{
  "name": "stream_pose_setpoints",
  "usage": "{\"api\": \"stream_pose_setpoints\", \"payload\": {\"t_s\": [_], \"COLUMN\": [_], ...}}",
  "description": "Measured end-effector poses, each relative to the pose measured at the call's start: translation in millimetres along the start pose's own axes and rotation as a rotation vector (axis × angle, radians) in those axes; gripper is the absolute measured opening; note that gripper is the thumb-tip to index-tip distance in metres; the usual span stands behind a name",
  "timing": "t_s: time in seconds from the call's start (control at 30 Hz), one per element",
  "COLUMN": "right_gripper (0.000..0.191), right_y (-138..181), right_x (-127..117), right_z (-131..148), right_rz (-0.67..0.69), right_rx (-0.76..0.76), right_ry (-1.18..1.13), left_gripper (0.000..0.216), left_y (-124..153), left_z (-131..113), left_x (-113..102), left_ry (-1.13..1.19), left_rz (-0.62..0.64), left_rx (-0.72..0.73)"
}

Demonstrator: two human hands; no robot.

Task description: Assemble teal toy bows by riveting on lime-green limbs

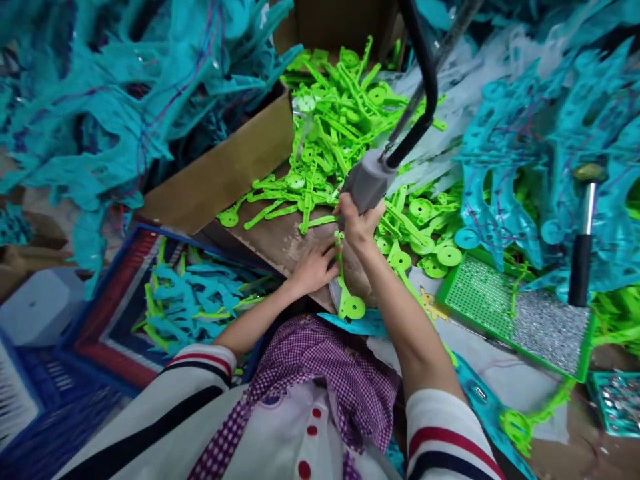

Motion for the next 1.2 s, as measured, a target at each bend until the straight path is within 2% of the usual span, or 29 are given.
{"api": "stream_pose_setpoints", "payload": {"t_s": [0.2,0.5,0.7,0.83,0.97,1.03,1.1,1.13,1.2], "right_gripper": [0.045,0.043,0.044,0.042,0.043,0.045,0.047,0.048,0.056], "right_y": [-3.3,-3.6,-8.1,-5.2,-1.7,-5.3,-13.4,-18.1,-24.3], "right_x": [3.5,5.4,22.9,22.1,20.9,20.8,9.4,-4.5,-47.9], "right_z": [-14.1,-22.1,-21.9,-27.0,-37.4,-33.8,-17.9,-3.5,36.3], "right_rz": [0.023,-0.021,0.123,0.162,0.141,0.108,0.02,-0.055,-0.227], "right_rx": [0.03,0.051,0.054,0.047,0.052,0.066,0.083,0.07,-0.02], "right_ry": [-0.08,-0.136,-0.11,-0.09,-0.075,-0.066,-0.073,-0.083,-0.087], "left_gripper": [0.037,0.035,0.034,0.034,0.037,0.037,0.038,0.039,0.041], "left_y": [0.9,1.7,1.0,0.8,1.0,1.2,1.3,1.3,1.1], "left_z": [-2.0,-5.7,-6.7,-6.4,-4.4,-4.2,-3.5,-2.8,-0.9], "left_x": [-3.2,-6.0,-5.3,-3.2,-2.7,-3.3,-4.4,-4.9,-5.0], "left_ry": [-0.063,-0.104,-0.126,-0.127,-0.14,-0.144,-0.139,-0.134,-0.124], "left_rz": [-0.003,-0.037,-0.026,-0.006,0.012,0.025,0.037,0.046,0.068], "left_rx": [-0.007,0.015,0.013,0.007,-0.009,-0.008,-0.013,-0.02,-0.037]}}
Point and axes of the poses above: each hand's wrist, its own y-axis away from the middle knuckle, its own x-axis out of the palm, z = x × y, the point moved 10 cm from there along -y, towards the middle knuckle, and after that the axes turned 3 degrees about z, right-handed, at the moved point
